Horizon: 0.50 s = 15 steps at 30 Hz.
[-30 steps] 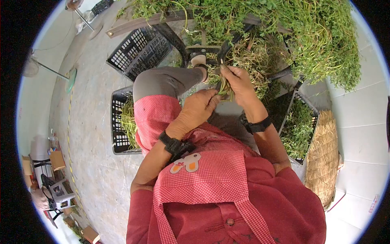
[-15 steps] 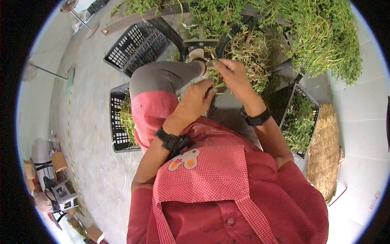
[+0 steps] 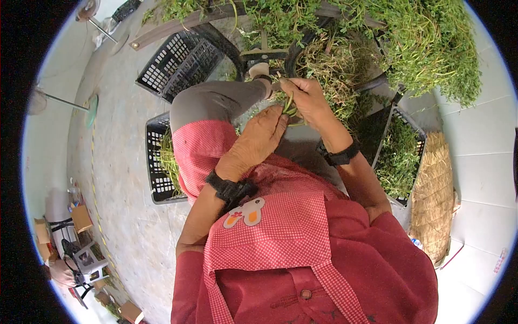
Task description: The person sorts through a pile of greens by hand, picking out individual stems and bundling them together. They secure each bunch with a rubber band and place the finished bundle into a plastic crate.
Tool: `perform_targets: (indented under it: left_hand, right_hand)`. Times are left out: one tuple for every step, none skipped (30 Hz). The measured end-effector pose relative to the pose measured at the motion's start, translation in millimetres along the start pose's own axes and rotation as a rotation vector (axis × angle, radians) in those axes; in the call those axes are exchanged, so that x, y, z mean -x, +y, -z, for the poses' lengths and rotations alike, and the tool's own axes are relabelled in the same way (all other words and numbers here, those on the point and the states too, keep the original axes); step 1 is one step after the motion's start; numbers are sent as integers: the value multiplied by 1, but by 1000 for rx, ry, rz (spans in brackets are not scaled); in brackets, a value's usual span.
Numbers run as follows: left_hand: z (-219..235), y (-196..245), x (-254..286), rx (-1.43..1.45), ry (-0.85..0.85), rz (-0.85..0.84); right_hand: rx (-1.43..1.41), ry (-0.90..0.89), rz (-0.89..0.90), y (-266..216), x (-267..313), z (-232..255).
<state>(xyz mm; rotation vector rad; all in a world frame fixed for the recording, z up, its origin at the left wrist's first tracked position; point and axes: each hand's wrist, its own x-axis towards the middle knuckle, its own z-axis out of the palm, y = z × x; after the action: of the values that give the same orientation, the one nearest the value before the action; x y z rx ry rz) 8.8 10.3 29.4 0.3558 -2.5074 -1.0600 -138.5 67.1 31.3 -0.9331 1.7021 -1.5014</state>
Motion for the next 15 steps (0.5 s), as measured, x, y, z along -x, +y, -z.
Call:
perform_targets:
  left_hand:
    - [-1,0,0,-25,-5,14]
    - [-2,1,0,-48,-10,30]
    - [-2,2,1,-47,-11,30]
    - [-3,3,1,-108,15,52]
    - [-3,4,2,-169,40,74]
    - [-4,5,2,-170,39,75]
    - [-5,4,2,-211,68,93]
    - [-6,4,2,-252,97,113]
    - [-7,3,2,-252,98,112]
    - [-8,1,2,-272,102,125]
    - [-9,-1,1,-292,107,136]
    - [-8,-8,1,-294,108,135]
    - [-5,-21,2,-265,160,-52]
    - [-4,-31,4,-235,212,-240]
    - [-6,-38,6,-238,215,-241]
  right_hand:
    - [-99,-2,-64,-2,3,0]
    - [-99,0,-65,-3,5,0]
    - [-107,-10,-89,-3,6,0]
    - [-114,-22,-112,-5,7,0]
    - [-115,-22,-113,-6,9,-3]
    - [-142,6,-91,-9,11,-7]
    - [-167,35,-67,-11,12,-9]
    - [-168,35,-65,-7,11,-9]
    - [-82,69,7,-5,11,-11]
    - [4,102,80,-4,11,-13]
    - [3,102,83,-2,15,-16]
    - [91,169,201,-12,28,-24]
    - [179,235,317,-19,39,-31]
    - [179,233,319,-23,46,-34]
    - [181,163,419,-26,51,-37]
